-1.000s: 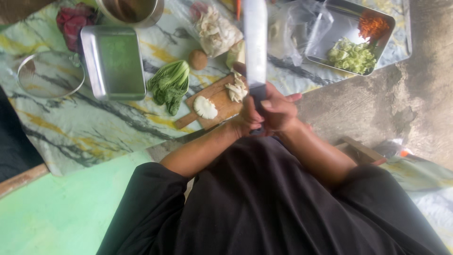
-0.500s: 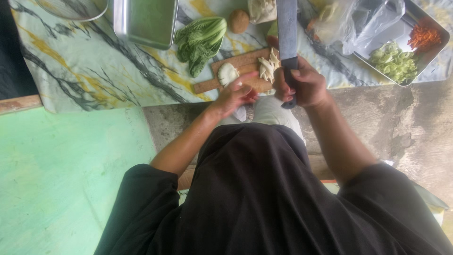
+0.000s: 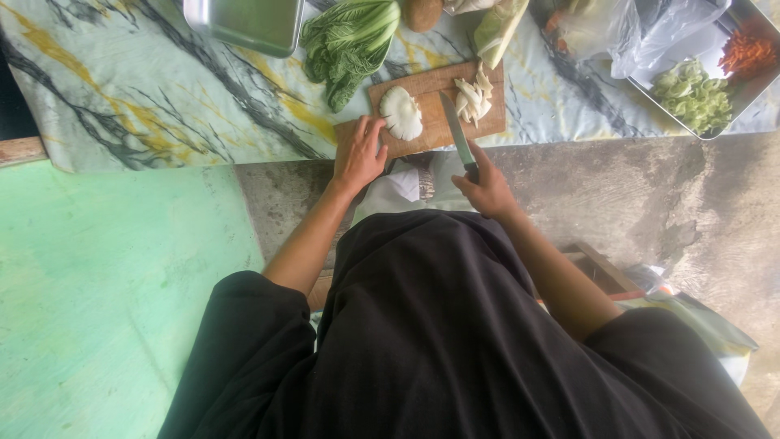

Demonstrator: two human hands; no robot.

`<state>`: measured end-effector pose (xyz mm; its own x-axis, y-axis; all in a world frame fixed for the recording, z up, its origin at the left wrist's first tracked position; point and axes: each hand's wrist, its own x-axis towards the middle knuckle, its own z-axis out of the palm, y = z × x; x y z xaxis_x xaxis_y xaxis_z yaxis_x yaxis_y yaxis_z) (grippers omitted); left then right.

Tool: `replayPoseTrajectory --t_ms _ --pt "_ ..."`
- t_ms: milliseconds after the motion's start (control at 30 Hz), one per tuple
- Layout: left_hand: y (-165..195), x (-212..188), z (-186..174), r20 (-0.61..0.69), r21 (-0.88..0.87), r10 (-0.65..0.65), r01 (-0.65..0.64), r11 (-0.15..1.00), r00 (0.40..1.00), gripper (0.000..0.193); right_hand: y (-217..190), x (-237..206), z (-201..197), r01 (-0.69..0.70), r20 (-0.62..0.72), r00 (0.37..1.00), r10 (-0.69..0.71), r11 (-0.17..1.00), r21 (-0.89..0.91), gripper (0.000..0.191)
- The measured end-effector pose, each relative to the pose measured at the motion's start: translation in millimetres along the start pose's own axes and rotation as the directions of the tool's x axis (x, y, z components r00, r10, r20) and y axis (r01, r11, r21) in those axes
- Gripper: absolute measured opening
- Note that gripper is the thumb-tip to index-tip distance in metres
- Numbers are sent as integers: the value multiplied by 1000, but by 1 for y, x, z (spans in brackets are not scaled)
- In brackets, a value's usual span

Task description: The person sits at a low table and slices oyster mushrooms with a knife on a wooden cutting board, tearing the mushrooms into pieces by hand and cutting them into smaller slices. The cut pieces accumulate on the board and are placed into a metal tray alongside trays of pre-cut cabbage and carrot.

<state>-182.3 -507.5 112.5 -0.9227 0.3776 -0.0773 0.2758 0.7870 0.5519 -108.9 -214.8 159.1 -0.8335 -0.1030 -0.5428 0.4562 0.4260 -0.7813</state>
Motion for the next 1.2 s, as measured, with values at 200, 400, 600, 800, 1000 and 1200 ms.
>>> replayPoseTrajectory --t_ms 200,400,600,800,1000,1200 --pt "16 37 13 -62 30 105 -104 994 992 66 22 8 18 93 -59 993 -103 984 -153 81" --pt "14 88 15 17 141 160 -161 977 987 58 21 11 9 32 -60 997 -41 988 -154 78" --pt "19 94 4 -64 -73 154 -159 985 986 21 7 6 -1 71 -93 992 -82 991 -113 74" --pt "25 76 22 -199 -4 300 -307 952 933 19 0 2 -4 55 -127 990 -67 994 -96 73" --pt "22 51 16 -28 54 281 -279 959 959 23 0 1 -7 69 -96 992 -81 991 -114 76" --pt "35 64 17 -51 48 233 -230 972 971 45 1 1 -8 67 -66 995 -76 989 -132 77"
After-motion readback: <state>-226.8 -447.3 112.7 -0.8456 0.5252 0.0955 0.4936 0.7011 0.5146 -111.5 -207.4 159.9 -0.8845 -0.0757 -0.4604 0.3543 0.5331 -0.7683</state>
